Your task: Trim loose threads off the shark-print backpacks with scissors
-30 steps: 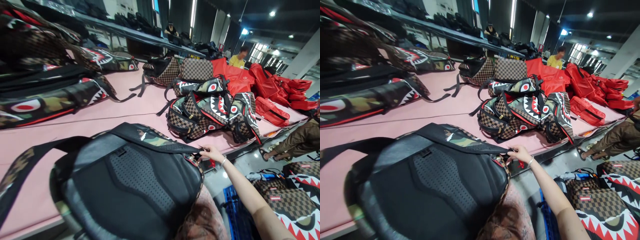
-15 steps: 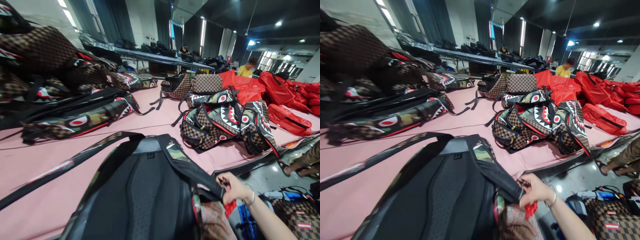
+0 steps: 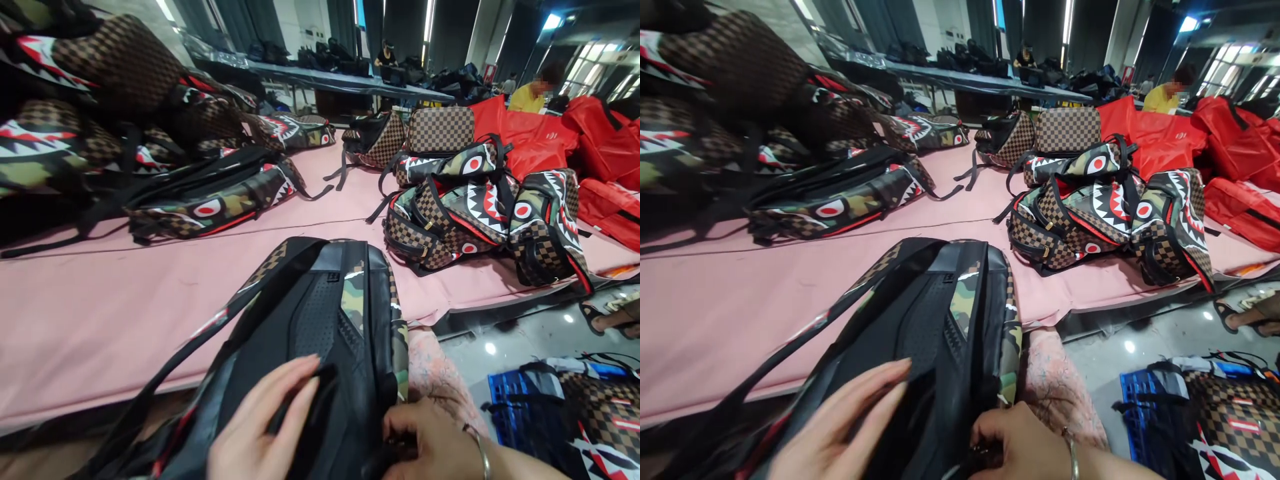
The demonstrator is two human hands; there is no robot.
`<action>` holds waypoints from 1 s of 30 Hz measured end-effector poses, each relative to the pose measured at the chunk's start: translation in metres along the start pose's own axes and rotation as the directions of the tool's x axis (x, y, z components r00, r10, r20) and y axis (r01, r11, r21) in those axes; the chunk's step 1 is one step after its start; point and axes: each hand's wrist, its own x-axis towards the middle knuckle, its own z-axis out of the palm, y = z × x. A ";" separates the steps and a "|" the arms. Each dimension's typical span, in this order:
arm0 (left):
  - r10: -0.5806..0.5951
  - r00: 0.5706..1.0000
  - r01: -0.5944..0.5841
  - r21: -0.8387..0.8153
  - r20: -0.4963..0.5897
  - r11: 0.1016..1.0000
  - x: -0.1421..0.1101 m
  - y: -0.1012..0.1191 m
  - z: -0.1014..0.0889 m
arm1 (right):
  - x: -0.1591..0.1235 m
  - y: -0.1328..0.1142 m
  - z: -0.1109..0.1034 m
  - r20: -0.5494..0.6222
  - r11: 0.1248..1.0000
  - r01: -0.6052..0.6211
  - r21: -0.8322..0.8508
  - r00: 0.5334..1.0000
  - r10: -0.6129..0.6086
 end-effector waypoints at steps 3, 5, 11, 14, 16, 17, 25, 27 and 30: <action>-0.025 0.965 0.023 0.014 0.261 1.000 0.006 -0.005 0.035 | 0.000 -0.012 0.006 -0.043 0.956 -0.029 -0.290 0.999 0.017; -0.038 0.925 0.022 0.047 0.378 0.999 0.007 -0.010 0.051 | -0.003 -0.014 0.008 -0.061 0.901 -0.010 -0.434 0.998 -0.018; 0.066 0.929 -0.156 0.224 0.363 0.962 0.001 -0.016 0.071 | -0.019 -0.015 -0.010 -0.088 0.866 0.084 -0.493 0.985 -0.146; 0.093 0.940 -0.206 0.332 0.327 0.921 -0.001 -0.015 0.078 | -0.012 -0.012 -0.029 -0.223 0.900 0.083 -0.428 0.955 -0.194; 0.110 0.955 -0.208 0.352 0.277 0.913 -0.001 -0.015 0.082 | 0.000 -0.007 -0.040 -0.326 0.894 0.078 -0.440 0.914 -0.240; 0.118 0.961 -0.202 0.341 0.250 0.918 -0.001 -0.016 0.083 | 0.008 -0.003 -0.045 -0.363 0.881 0.077 -0.468 0.892 -0.271; 0.105 0.973 -0.166 0.305 0.205 0.938 -0.003 -0.014 0.087 | 0.043 0.013 -0.053 -0.238 0.733 0.098 -0.674 0.910 -0.341; 0.097 0.972 -0.162 0.313 0.212 0.936 -0.004 -0.013 0.089 | 0.044 0.008 -0.052 -0.216 0.680 0.080 -0.729 0.916 -0.338; 0.073 0.977 -0.131 0.294 0.203 0.947 -0.004 -0.013 0.091 | 0.045 0.004 -0.051 -0.202 0.642 0.063 -0.764 0.922 -0.330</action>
